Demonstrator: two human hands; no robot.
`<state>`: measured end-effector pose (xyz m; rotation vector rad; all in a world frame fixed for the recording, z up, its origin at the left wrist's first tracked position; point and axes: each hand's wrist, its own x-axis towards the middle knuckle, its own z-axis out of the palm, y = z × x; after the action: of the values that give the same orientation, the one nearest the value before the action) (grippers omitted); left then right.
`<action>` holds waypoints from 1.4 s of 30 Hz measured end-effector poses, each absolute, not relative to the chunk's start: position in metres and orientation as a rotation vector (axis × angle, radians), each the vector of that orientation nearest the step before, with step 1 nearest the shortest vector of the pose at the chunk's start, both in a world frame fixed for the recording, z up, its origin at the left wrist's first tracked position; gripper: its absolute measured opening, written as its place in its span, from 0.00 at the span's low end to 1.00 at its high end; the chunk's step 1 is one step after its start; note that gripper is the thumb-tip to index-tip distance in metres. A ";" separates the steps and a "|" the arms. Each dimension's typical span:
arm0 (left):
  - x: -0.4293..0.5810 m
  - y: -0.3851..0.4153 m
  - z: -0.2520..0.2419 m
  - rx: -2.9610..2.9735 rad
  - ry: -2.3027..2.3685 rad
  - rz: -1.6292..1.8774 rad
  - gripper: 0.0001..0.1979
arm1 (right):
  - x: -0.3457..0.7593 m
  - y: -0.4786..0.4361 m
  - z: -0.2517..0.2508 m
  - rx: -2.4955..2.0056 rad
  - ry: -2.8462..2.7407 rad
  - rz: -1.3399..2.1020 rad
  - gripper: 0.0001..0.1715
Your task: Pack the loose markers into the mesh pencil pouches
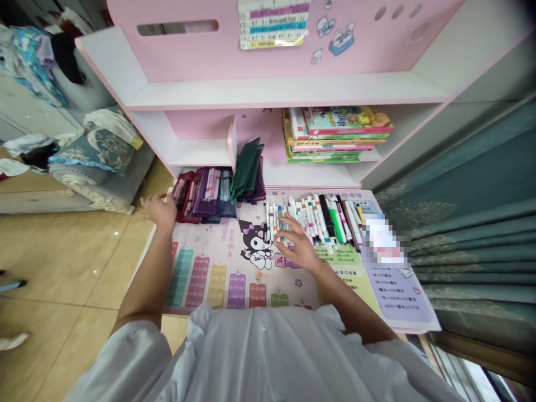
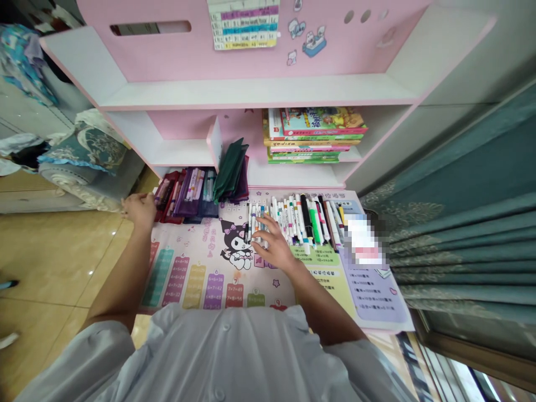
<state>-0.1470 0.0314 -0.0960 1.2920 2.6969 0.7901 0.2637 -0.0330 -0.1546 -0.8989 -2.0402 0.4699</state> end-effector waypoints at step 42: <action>0.006 0.054 -0.051 1.970 2.178 1.074 0.09 | 0.257 -0.041 -0.151 -0.836 -2.075 0.383 0.03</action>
<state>0.0061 0.0537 -0.0509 1.9703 2.1782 1.0738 0.2573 -0.0409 -0.1507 -0.8356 -2.0752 0.3829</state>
